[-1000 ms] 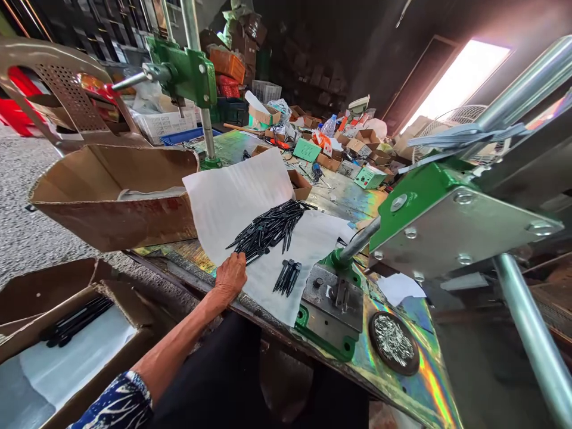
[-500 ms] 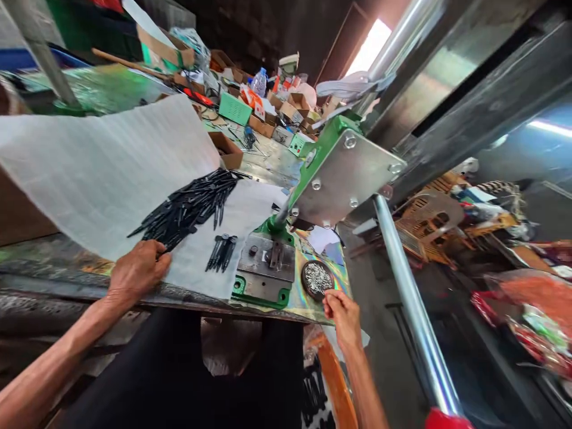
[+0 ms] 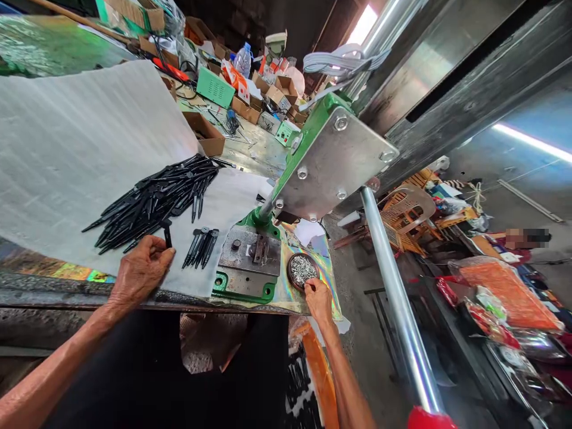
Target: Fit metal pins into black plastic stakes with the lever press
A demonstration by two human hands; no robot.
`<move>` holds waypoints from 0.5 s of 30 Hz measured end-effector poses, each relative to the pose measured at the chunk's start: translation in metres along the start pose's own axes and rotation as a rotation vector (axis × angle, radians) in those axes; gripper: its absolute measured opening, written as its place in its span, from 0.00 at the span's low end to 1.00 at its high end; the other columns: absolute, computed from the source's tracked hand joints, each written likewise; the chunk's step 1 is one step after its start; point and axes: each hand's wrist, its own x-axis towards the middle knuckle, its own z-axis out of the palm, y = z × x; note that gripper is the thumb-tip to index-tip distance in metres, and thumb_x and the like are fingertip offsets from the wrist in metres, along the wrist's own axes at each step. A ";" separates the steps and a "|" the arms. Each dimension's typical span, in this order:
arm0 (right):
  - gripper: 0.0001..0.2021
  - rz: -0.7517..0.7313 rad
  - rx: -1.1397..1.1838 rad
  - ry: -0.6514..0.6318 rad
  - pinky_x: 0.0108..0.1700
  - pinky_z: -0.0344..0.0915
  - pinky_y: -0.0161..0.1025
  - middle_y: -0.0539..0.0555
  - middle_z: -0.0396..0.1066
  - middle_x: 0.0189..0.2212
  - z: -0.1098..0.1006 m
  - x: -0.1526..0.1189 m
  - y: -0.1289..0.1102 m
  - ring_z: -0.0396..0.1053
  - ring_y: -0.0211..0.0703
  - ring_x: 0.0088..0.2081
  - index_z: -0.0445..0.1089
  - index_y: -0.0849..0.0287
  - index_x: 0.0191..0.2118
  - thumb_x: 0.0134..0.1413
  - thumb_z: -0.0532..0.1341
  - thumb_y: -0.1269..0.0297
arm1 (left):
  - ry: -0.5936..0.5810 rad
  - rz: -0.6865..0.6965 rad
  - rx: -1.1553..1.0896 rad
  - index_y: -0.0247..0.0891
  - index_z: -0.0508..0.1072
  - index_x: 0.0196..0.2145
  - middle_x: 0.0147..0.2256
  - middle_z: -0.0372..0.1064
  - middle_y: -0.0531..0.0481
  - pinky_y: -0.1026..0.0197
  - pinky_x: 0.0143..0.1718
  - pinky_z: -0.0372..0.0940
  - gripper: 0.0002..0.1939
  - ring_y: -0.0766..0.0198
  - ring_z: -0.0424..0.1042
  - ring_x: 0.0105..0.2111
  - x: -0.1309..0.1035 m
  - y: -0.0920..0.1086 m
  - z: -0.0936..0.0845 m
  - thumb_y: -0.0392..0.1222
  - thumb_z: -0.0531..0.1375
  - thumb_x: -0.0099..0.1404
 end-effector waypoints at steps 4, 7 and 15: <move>0.09 -0.014 -0.127 -0.027 0.39 0.59 0.40 0.57 0.71 0.31 0.000 0.004 -0.006 0.67 0.44 0.33 0.72 0.63 0.34 0.52 0.55 0.69 | 0.031 0.050 -0.001 0.39 0.64 0.33 0.28 0.68 0.55 0.67 0.32 0.59 0.11 0.65 0.69 0.30 -0.010 0.008 -0.002 0.49 0.55 0.56; 0.09 -0.011 -0.206 -0.034 0.36 0.58 0.39 0.60 0.72 0.33 0.000 0.004 -0.011 0.67 0.46 0.33 0.72 0.64 0.35 0.54 0.54 0.70 | 0.053 0.069 0.051 0.40 0.65 0.35 0.31 0.68 0.54 0.65 0.34 0.59 0.12 0.63 0.70 0.33 -0.016 0.014 -0.004 0.49 0.53 0.57; 0.09 -0.023 -0.228 -0.028 0.32 0.53 0.38 0.60 0.70 0.31 0.002 0.005 -0.014 0.66 0.47 0.31 0.70 0.63 0.33 0.52 0.53 0.72 | 0.062 0.063 0.042 0.41 0.66 0.37 0.32 0.69 0.55 0.66 0.37 0.60 0.13 0.62 0.71 0.35 -0.018 0.012 -0.002 0.50 0.54 0.57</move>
